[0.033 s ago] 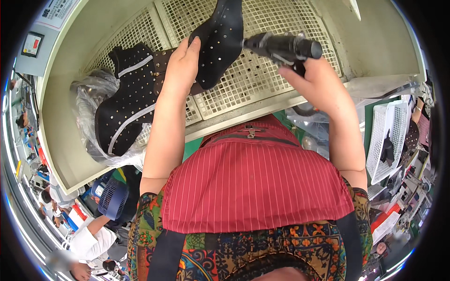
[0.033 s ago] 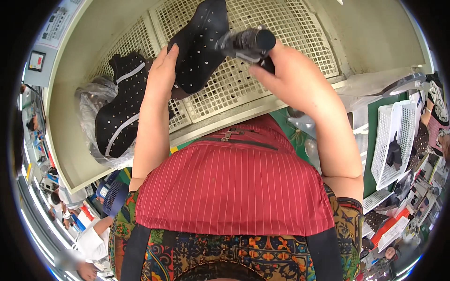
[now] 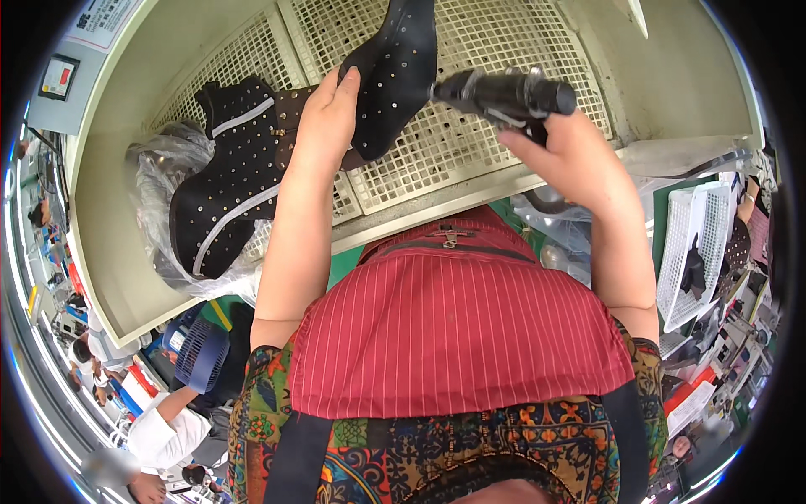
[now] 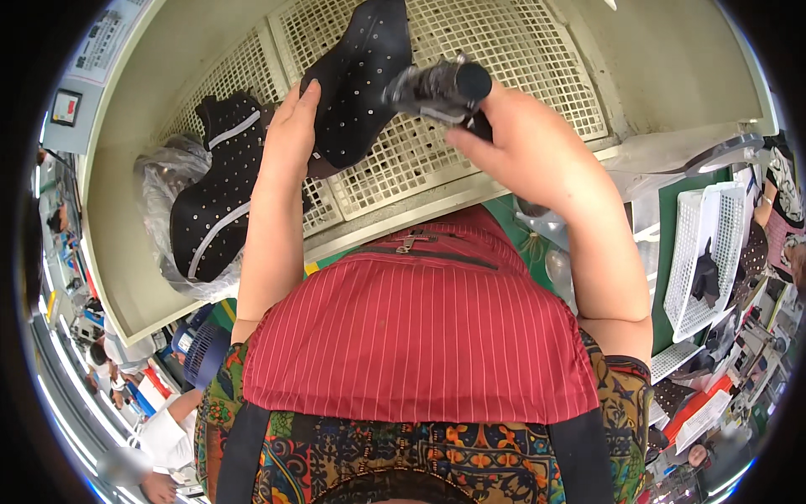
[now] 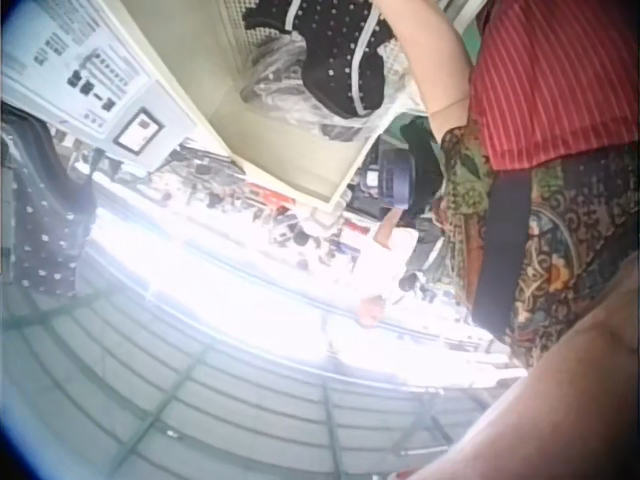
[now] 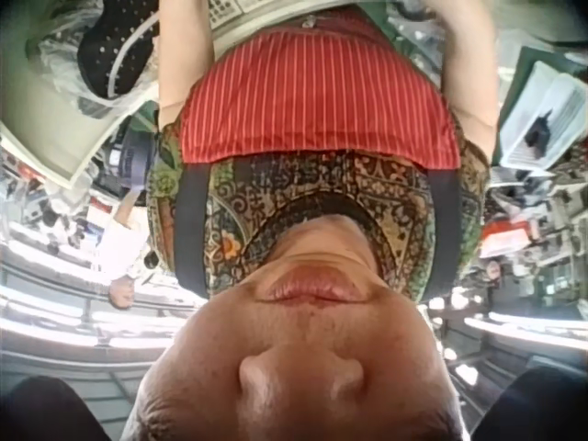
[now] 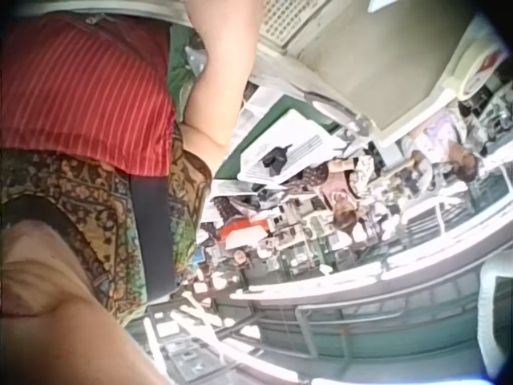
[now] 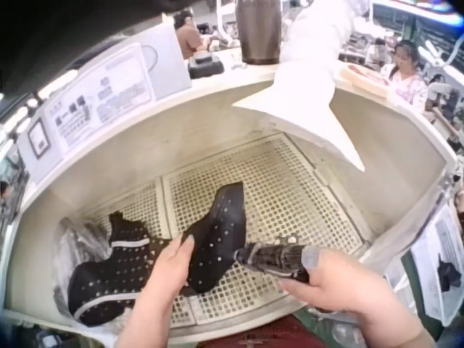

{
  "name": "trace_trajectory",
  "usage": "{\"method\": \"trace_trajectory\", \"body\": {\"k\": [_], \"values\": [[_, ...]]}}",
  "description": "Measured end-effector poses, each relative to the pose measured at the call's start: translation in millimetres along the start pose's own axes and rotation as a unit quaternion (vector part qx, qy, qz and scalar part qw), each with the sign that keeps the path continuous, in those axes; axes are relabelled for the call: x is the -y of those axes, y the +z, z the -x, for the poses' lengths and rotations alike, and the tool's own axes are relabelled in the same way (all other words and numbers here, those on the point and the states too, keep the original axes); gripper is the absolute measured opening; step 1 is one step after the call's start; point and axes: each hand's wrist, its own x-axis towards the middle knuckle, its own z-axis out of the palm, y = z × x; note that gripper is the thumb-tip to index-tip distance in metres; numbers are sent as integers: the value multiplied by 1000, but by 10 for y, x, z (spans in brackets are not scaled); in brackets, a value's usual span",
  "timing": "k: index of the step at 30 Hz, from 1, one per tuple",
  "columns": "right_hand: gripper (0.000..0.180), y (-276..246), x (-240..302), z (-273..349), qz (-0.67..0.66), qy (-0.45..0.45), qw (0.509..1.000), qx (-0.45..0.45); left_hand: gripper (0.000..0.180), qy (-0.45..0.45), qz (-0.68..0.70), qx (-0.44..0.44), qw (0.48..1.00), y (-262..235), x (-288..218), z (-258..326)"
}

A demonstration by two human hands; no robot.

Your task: The person uses a handheld tool to apply fasteners to black fabric pieces with gold studs. They repeatedly pick up the fabric pieces from a white basket, work on them at a perforated workstation, and place the finished pieces into a plastic bag on a nearby stool.

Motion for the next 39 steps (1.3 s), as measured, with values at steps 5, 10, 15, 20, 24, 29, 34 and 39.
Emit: {"method": "trace_trajectory", "body": {"k": [5, 10, 15, 20, 24, 29, 34, 39], "values": [[33, 8, -6, 8, 42, 33, 997, -59, 46, 43, 14, -15, 999, 14, 107, 68], [31, -18, -126, 92, 50, -12, 995, -81, 47, 67, -68, -51, 994, 9, 162, 172], [33, 53, -65, 207, -16, -54, 998, 6, 39, 109, -14, -52, 993, 3, 256, 273], [33, 82, 54, 114, -78, -56, 995, 41, 41, 118, 36, -82, 989, -27, 311, 365], [33, 210, -17, 43, -68, -111, 991, 40, 41, 141, 37, -93, 985, -29, 416, 431], [34, 346, -11, -34, -66, -139, 985, 80, 40, 159, -1, -145, 977, 2, 539, 504], [32, 254, -70, -27, -51, -114, 991, 50, 43, 153, 12, -148, 977, 10, 617, 588], [31, 295, -81, 8, -55, -156, 985, 57, 43, 193, 63, -179, 963, 115, 689, 648]]}}
